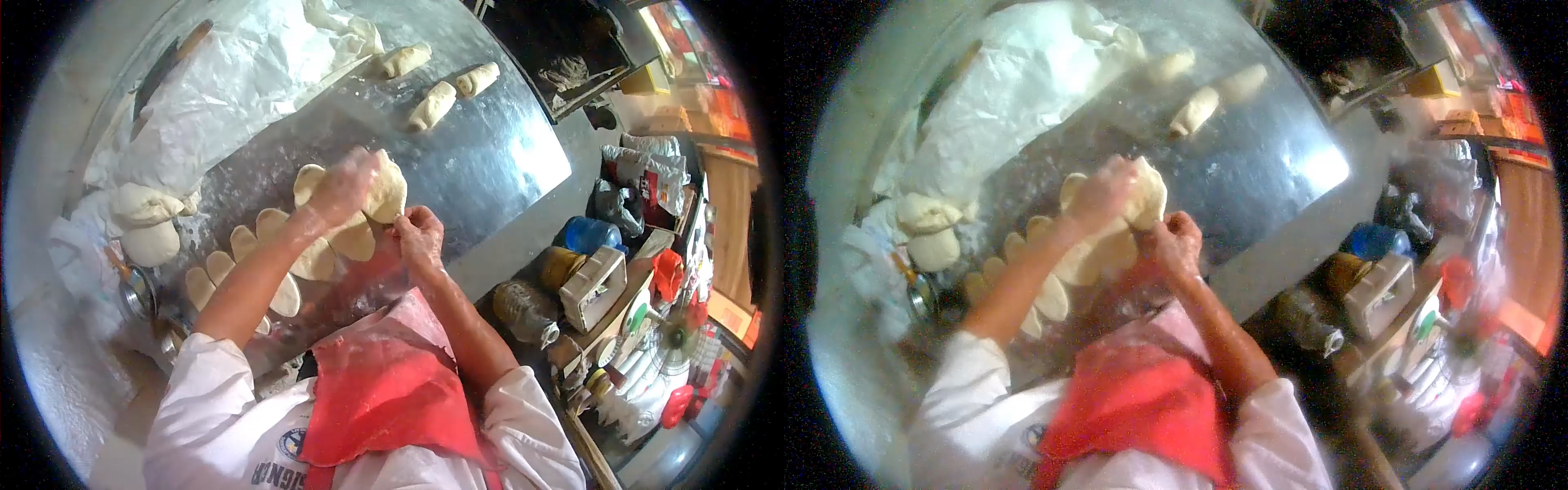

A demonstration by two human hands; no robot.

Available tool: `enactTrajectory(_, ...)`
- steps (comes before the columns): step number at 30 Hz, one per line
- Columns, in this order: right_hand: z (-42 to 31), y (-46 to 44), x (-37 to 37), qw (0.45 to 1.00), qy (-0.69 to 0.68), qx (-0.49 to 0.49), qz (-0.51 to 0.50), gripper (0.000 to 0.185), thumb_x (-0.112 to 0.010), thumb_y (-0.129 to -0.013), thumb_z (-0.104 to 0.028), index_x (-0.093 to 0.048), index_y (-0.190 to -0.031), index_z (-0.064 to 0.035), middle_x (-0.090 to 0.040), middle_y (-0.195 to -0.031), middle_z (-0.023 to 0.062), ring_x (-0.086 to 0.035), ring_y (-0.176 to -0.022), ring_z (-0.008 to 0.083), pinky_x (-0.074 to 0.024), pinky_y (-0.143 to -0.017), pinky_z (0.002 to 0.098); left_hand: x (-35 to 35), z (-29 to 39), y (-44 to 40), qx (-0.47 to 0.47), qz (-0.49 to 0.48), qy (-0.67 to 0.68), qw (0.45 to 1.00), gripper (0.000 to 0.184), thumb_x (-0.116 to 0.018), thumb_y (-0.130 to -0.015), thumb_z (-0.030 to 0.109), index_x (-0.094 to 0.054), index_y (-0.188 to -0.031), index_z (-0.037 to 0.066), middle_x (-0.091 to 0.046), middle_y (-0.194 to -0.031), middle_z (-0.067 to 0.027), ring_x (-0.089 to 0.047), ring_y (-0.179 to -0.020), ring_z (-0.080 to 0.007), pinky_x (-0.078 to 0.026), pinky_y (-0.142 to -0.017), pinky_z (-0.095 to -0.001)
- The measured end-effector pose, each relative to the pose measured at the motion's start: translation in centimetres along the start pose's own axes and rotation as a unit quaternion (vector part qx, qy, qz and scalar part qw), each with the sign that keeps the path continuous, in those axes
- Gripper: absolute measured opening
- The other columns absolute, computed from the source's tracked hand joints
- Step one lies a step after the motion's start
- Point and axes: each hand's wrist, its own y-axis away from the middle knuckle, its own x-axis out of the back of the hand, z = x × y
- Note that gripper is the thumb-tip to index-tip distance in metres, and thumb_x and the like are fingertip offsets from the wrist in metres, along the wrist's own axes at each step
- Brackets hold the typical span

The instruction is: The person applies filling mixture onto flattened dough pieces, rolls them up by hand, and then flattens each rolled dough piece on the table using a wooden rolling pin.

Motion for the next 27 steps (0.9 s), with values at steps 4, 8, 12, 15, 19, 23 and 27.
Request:
enactTrajectory(4,-0.7,1.1,1.5,0.999,-0.031,-0.026,0.01,0.007,-0.063,-0.09,-0.002,-0.058,-0.087,-0.0068,-0.063,-0.078,0.0027,-0.063,-0.064,0.0128,-0.0495,-0.056,0.0271,-1.5,-1.7,0.7,0.041,-0.031,-0.064,0.997,0.039,-0.07,-0.089,0.017,-0.054,-0.123,0.007,-0.058,-0.113,-0.0156,-0.061,-0.106,-0.0388,-0.053,-0.086,-0.0502)
enactTrajectory(8,-0.1,0.9,2.3,0.998,-0.057,-0.039,0.004,0.009,-0.063,-0.09,-0.001,-0.057,-0.086,-0.0074,-0.063,-0.078,0.0029,-0.063,-0.065,0.0121,-0.0503,-0.061,0.0264,0.2,4.9,1.0,0.053,-0.2,-0.026,0.978,0.03,-0.062,-0.096,0.024,-0.058,-0.121,0.008,-0.06,-0.12,-0.0151,-0.062,-0.109,-0.0385,-0.054,-0.088,-0.0495)
enactTrajectory(12,-0.8,1.5,3.0,0.995,-0.085,-0.05,-0.018,0.007,-0.063,-0.09,-0.003,-0.059,-0.088,-0.0067,-0.064,-0.079,0.0033,-0.063,-0.066,0.0114,-0.0494,-0.061,0.0248,-1.3,4.1,2.1,0.032,-0.07,-0.126,0.989,0.046,-0.06,-0.098,0.031,-0.053,-0.138,0.009,-0.053,-0.138,-0.0179,-0.051,-0.13,-0.0395,-0.047,-0.1,-0.0545)
enactTrajectory(15,0.4,0.5,3.7,0.996,-0.064,-0.051,-0.04,0.004,-0.063,-0.092,-0.004,-0.06,-0.09,-0.0057,-0.065,-0.08,0.0036,-0.063,-0.066,0.0123,-0.0496,-0.061,0.0246,-1.8,6.9,3.2,0.08,-0.038,-0.196,0.977,0.061,-0.059,-0.098,0.029,-0.043,-0.151,0.005,-0.04,-0.157,-0.0216,-0.032,-0.148,-0.0441,-0.025,-0.12,-0.0612)
enactTrajectory(19,-3.0,2.5,5.2,0.979,-0.16,-0.088,-0.088,0.02,-0.057,-0.096,-0.009,-0.067,-0.11,-0.0006,-0.069,-0.093,0.0053,-0.065,-0.08,0.0125,-0.0528,-0.072,0.0272,-3.2,10.7,4.9,0.024,-0.159,-0.138,0.977,0.065,-0.052,-0.098,0.014,-0.032,-0.158,0.003,-0.039,-0.16,-0.0213,-0.038,-0.148,-0.0393,-0.032,-0.121,-0.046)
enactTrajectory(23,-4.6,0.3,8.1,0.976,-0.057,-0.001,-0.208,0.041,-0.061,-0.095,-0.011,-0.062,-0.134,0.0003,-0.071,-0.114,0.0104,-0.067,-0.099,0.0187,-0.0552,-0.089,0.0342,-2.9,12.9,3.3,0.082,-0.037,0.216,0.972,0.074,-0.051,-0.089,-0.006,-0.03,-0.159,0.002,-0.041,-0.155,-0.0236,-0.039,-0.145,-0.0444,-0.03,-0.123,-0.0468)
enactTrajectory(27,-10.8,0.5,9.1,0.959,-0.035,0.131,-0.25,0.04,-0.056,-0.101,-0.016,-0.06,-0.137,0.0,-0.069,-0.118,0.0113,-0.065,-0.09,0.0162,-0.055,-0.087,0.0317,-1.0,8.0,-1.0,0.123,0.194,-0.111,0.967,0.073,-0.06,-0.092,0.004,-0.031,-0.159,0.003,-0.042,-0.156,-0.0213,-0.044,-0.139,-0.0444,-0.036,-0.118,-0.0471)
